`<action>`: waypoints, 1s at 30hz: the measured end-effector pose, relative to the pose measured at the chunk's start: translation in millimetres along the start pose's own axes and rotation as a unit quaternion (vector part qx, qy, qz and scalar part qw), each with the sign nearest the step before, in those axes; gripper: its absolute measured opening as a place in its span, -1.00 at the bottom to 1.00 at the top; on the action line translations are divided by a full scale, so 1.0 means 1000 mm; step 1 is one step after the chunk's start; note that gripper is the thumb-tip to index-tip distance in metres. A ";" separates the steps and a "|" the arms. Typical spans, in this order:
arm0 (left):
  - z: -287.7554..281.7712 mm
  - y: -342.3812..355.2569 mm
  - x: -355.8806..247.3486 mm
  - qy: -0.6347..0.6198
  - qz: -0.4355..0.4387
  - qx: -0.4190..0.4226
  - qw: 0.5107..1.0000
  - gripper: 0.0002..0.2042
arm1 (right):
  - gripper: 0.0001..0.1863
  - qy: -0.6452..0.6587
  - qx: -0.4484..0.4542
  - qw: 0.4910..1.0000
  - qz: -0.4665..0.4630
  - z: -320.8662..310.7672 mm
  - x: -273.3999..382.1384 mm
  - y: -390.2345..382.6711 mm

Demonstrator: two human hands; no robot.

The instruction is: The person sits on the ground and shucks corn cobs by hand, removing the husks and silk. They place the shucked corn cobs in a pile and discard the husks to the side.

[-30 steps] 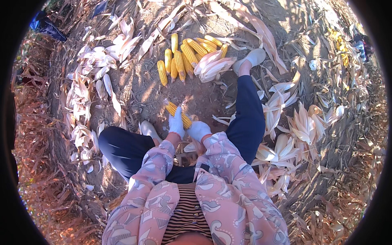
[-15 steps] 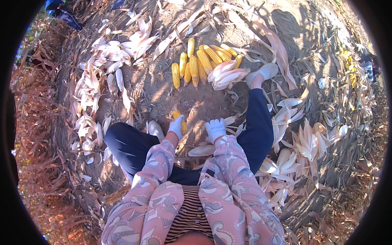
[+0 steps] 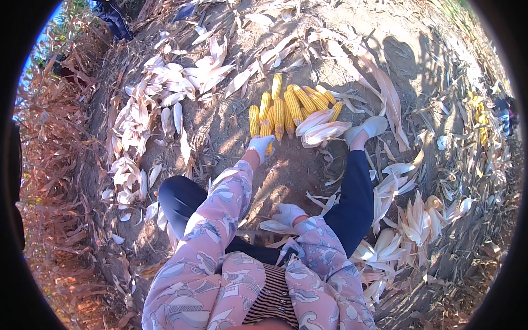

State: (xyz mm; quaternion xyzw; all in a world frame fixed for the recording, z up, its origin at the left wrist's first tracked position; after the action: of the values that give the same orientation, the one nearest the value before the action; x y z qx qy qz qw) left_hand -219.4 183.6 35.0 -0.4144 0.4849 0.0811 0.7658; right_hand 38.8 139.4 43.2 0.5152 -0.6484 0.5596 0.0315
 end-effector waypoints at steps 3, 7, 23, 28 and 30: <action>0.028 0.009 -0.088 0.133 0.008 0.035 0.990 -0.42 | -0.43 -0.107 0.099 0.985 0.090 -0.001 -0.003 -0.008; 0.026 0.000 -0.163 0.486 0.047 0.104 0.867 -0.38 | -0.41 -0.066 0.095 0.992 0.049 0.008 -0.001 0.011; -0.502 -0.110 -0.105 0.513 -0.138 -0.253 0.808 -0.61 | -0.39 0.022 0.183 0.977 0.105 0.042 -0.016 0.055; -0.521 -0.037 -0.042 0.396 -0.070 -0.247 0.882 -0.65 | -0.37 0.196 0.249 0.943 0.106 0.048 0.004 0.063; -0.521 -0.016 -0.038 0.381 -0.075 -0.294 0.873 -0.63 | -0.33 0.398 0.265 0.874 0.085 0.053 0.033 0.062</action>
State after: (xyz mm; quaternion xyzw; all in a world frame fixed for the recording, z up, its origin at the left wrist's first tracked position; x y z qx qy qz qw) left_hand -583.1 -187.6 -22.4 -0.6548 0.6603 -0.0020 0.3677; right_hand 8.0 68.8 1.4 0.1806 -0.4494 0.8690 0.1016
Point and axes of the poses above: each hand's wrist, its own y-axis towards the middle knuckle, its own z-axis out of the palm, x = y × z, the point moved 8 cm from there along y, towards the middle knuckle, and after that the axes turned 15 degrees about x, right-handed, at the moved point
